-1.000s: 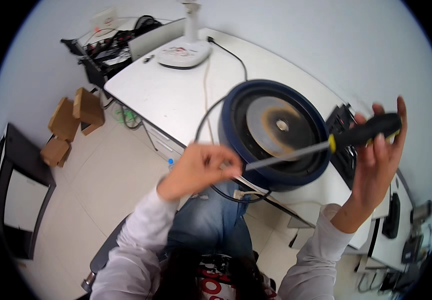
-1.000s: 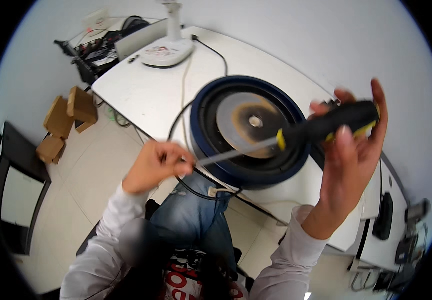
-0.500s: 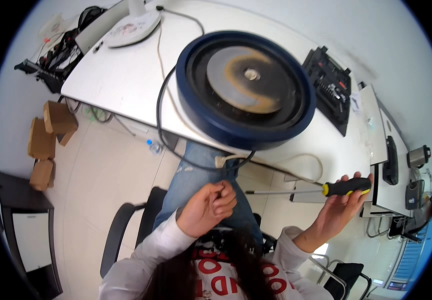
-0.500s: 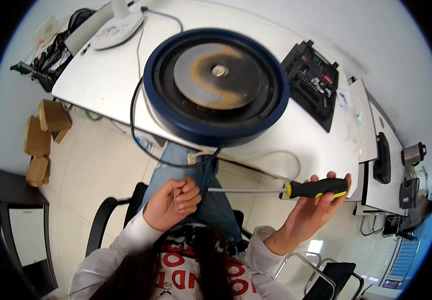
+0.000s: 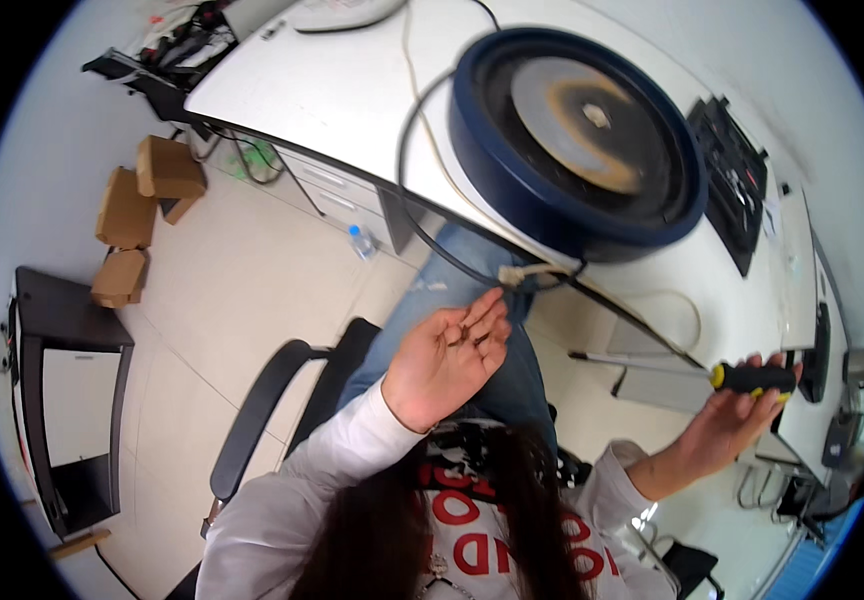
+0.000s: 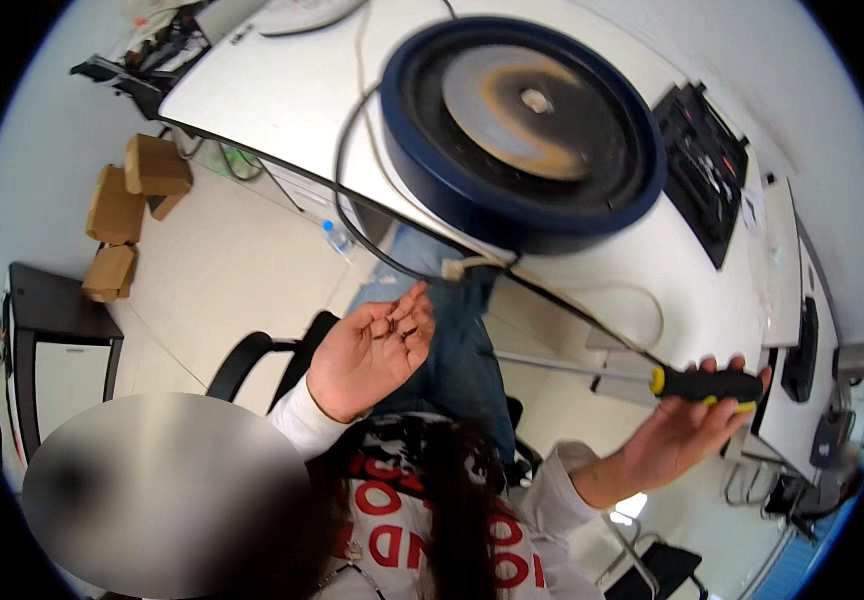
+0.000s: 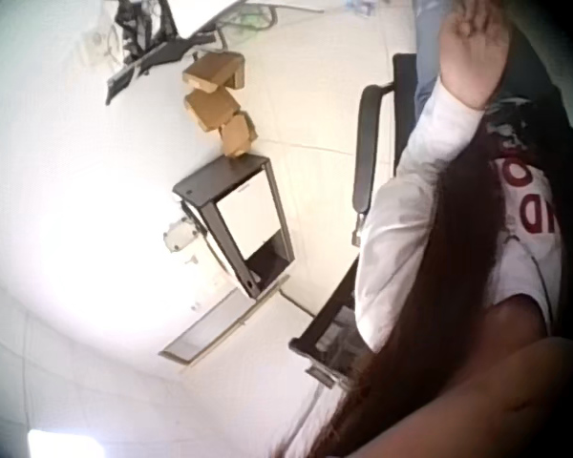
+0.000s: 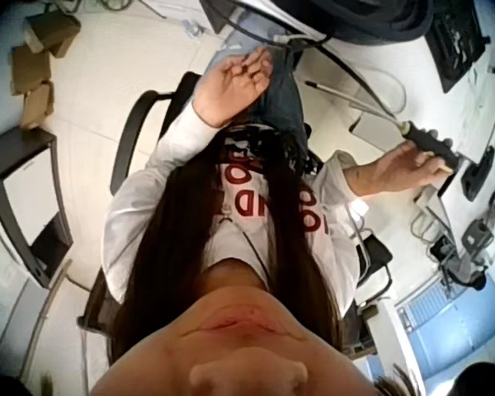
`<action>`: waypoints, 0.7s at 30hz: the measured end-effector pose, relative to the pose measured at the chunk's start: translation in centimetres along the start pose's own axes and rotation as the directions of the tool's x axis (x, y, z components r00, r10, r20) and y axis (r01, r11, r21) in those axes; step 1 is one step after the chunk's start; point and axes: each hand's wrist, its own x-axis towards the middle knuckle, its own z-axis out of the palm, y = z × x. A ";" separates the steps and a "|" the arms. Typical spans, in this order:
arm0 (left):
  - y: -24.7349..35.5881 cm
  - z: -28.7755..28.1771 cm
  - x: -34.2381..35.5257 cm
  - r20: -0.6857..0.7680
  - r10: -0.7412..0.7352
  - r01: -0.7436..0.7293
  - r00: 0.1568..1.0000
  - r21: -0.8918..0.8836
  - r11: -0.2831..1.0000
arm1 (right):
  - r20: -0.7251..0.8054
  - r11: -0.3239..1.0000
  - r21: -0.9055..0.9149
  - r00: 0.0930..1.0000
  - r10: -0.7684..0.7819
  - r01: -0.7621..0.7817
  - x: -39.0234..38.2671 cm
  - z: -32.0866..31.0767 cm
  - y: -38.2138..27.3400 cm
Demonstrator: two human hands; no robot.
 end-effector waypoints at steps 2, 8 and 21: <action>2.3 -0.8 -0.3 0.037 0.097 -0.094 0.995 -0.076 0.993 | -0.101 0.998 -0.049 0.994 0.031 -0.036 0.1 0.0 -0.2; 12.2 -1.5 -3.3 -0.257 0.538 -0.572 0.803 -0.077 0.817 | -0.111 0.993 -0.119 0.994 -0.001 -0.012 0.5 0.7 0.3; 20.5 13.0 9.5 0.279 0.612 -0.260 0.740 0.958 -0.122 | -0.207 0.994 -0.088 0.977 0.049 -0.068 1.5 0.7 1.5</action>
